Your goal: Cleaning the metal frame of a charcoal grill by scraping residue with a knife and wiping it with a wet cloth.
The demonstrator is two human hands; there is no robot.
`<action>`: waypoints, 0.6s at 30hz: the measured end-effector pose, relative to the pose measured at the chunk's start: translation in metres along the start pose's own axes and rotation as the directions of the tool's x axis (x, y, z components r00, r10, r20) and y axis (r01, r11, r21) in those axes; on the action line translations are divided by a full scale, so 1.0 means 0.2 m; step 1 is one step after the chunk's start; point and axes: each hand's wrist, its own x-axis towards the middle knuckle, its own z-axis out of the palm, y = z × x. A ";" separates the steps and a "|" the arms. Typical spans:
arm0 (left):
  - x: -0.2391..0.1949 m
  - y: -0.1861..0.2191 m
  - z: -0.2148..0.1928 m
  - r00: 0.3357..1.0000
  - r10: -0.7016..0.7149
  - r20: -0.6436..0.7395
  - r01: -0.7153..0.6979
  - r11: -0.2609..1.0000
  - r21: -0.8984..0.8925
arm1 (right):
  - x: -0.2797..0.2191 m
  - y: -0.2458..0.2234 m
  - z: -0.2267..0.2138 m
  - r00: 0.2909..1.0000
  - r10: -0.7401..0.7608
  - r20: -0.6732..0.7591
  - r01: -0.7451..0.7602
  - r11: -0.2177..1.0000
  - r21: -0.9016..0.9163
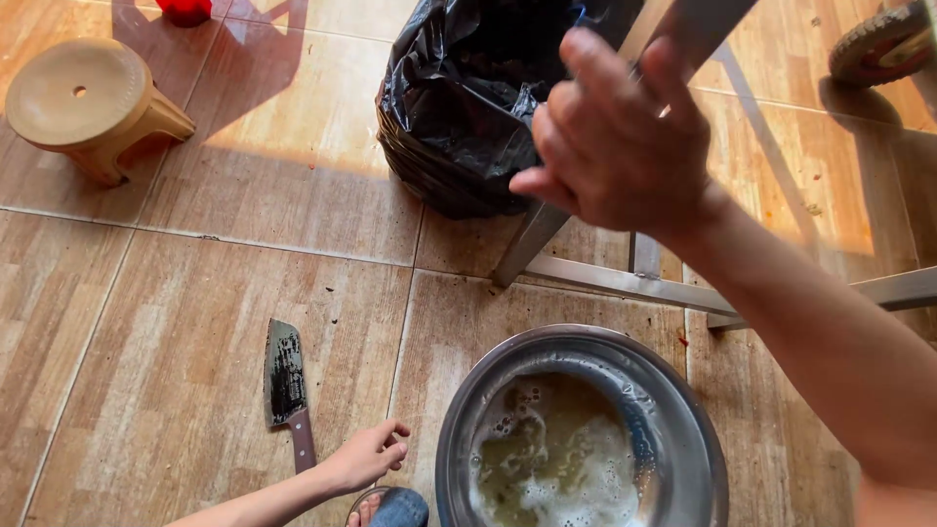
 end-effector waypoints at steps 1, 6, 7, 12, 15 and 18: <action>-0.02 -0.01 -0.02 1.000 -0.011 0.008 0.011 1.000 0.005 | -0.11 -0.14 0.07 1.000 0.010 0.009 -0.010 1.000 0.006; -0.02 -0.02 -0.11 1.000 0.009 0.010 -0.011 0.987 0.163 | -0.65 -0.86 0.38 0.884 -0.357 0.300 0.297 0.927 0.229; -0.02 -0.01 -0.15 1.000 0.013 0.020 -0.017 0.982 0.186 | -0.75 -1.03 0.43 0.884 -0.342 0.319 0.283 0.934 0.217; 0.15 -0.23 -0.23 0.999 0.031 0.014 -0.034 0.955 0.294 | -1.06 -1.80 0.77 0.219 -0.465 0.858 0.256 0.876 0.410; 0.16 -0.22 -0.27 0.992 -0.101 0.071 0.077 0.958 0.277 | -0.97 -1.84 0.82 -0.040 -0.468 0.883 0.081 0.879 0.470; 0.19 -0.29 -0.21 0.995 -0.078 -0.066 0.099 0.900 0.425 | -0.83 -1.70 0.76 -0.083 -0.515 0.853 0.205 0.829 0.521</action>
